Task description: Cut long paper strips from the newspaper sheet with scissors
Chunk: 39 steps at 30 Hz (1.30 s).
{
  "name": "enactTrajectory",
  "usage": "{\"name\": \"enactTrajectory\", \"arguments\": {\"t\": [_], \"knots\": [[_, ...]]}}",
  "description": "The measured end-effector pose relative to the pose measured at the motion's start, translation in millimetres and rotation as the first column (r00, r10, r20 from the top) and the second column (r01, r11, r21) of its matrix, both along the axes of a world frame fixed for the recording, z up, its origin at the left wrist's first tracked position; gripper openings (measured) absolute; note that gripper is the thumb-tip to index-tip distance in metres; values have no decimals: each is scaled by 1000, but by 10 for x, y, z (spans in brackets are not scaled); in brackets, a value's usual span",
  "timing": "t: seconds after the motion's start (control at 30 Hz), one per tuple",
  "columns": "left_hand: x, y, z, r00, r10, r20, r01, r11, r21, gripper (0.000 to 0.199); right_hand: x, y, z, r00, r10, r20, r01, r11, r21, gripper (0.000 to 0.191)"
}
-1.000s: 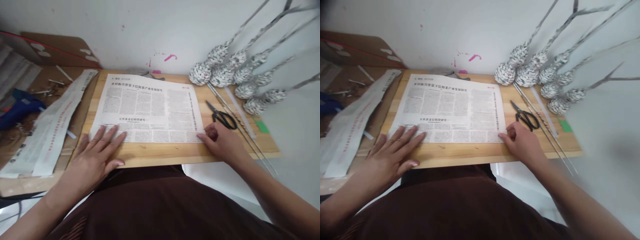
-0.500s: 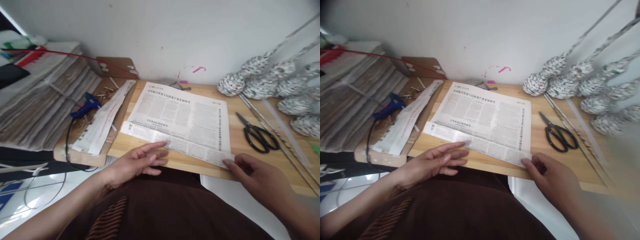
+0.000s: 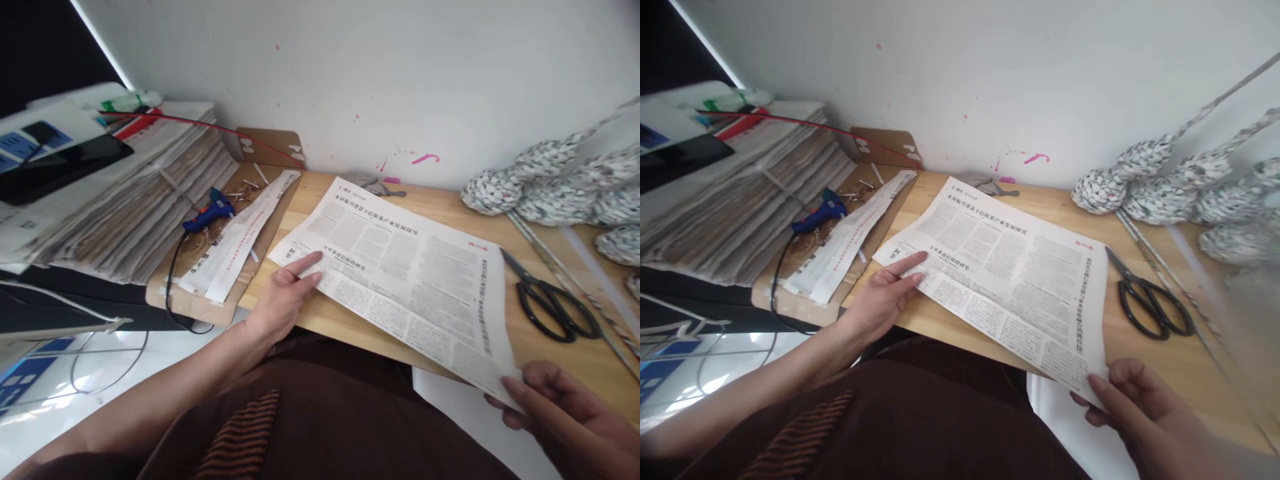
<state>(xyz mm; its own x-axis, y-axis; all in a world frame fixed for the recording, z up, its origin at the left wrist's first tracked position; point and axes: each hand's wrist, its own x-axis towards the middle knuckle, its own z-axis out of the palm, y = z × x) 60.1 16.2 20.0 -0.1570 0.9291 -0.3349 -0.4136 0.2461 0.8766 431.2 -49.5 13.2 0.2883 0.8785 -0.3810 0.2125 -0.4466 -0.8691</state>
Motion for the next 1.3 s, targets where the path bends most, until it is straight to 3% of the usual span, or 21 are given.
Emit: {"name": "enactTrajectory", "arguments": {"t": [0.07,0.13,0.27,0.4,0.5,0.6,0.67,0.87,0.97,1.1,1.3], "knots": [[-19,27,-18,992,-11,-129,19,998,62,52,-129,-7,10,983,-128,-131,121,991,-57,52],[-67,58,-20,964,-26,-265,63,989,133,52,-276,1,58,962,-176,-207,156,982,-108,72],[-255,216,29,920,30,-391,92,952,290,64,-564,44,186,945,-126,-302,82,984,-156,85],[-381,423,89,935,212,-282,-85,911,403,79,-837,142,239,933,14,-358,-51,994,-94,77],[-330,435,94,966,199,-166,-140,940,312,70,-1002,223,216,887,170,-429,-217,974,-64,65],[-218,322,52,993,55,-106,-41,990,135,52,-1085,265,176,832,276,-481,-332,943,-34,49],[-166,250,9,996,19,-91,-13,997,71,56,-1093,268,155,811,306,-498,-371,928,-34,44],[-76,182,-49,991,28,-132,-12,993,120,81,-1105,238,168,805,256,-535,-365,925,-108,40],[74,91,-8,987,-122,-105,129,990,61,64,-1177,243,205,799,281,-532,-390,915,-103,35],[293,-70,46,929,-357,-93,356,934,-28,47,-1252,258,227,771,285,-569,-397,914,-80,32],[361,-117,52,925,-331,-188,336,942,-9,58,-1210,249,205,734,239,-636,-376,922,-87,29]]}}
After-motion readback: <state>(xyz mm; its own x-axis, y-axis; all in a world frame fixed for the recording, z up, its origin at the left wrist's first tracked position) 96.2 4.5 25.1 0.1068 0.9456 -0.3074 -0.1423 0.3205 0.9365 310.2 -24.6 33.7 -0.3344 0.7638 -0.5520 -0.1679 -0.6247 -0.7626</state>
